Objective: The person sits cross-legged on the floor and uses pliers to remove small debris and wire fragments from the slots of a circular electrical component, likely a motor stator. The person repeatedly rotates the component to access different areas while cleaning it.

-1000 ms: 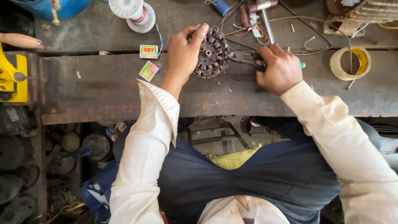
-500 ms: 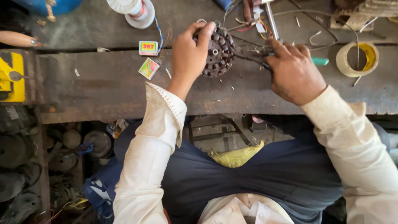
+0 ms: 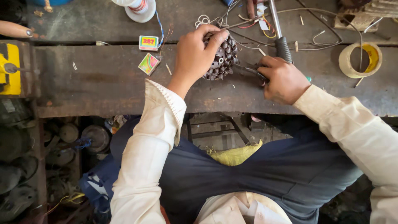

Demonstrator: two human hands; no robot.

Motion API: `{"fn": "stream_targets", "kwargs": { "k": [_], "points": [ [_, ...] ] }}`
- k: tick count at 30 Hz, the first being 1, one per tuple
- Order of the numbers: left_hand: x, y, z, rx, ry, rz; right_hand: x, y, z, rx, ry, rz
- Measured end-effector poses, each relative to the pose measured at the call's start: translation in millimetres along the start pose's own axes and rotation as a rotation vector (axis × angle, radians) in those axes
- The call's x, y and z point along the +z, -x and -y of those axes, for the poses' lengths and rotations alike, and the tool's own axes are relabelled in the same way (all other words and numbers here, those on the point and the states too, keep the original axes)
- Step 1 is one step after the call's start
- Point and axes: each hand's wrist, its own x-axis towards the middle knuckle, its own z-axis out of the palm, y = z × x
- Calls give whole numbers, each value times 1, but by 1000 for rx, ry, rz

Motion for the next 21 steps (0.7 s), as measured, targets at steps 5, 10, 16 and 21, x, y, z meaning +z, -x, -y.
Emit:
{"fn": "stream_targets", "kwargs": {
  "k": [5,10,16,21],
  "points": [
    [-3,-3,2,36,-28,44,14,3,-5,-46,74,-104],
    [-7,-8,2,-19,-4,91,15,3,0,-25,135,-149],
    [-7,-7,0,14,-28,69,6,2,7,-24,182,-157],
    [1,3,-9,49,-50,-10,1,9,20,8,174,-168]
  ]
}}
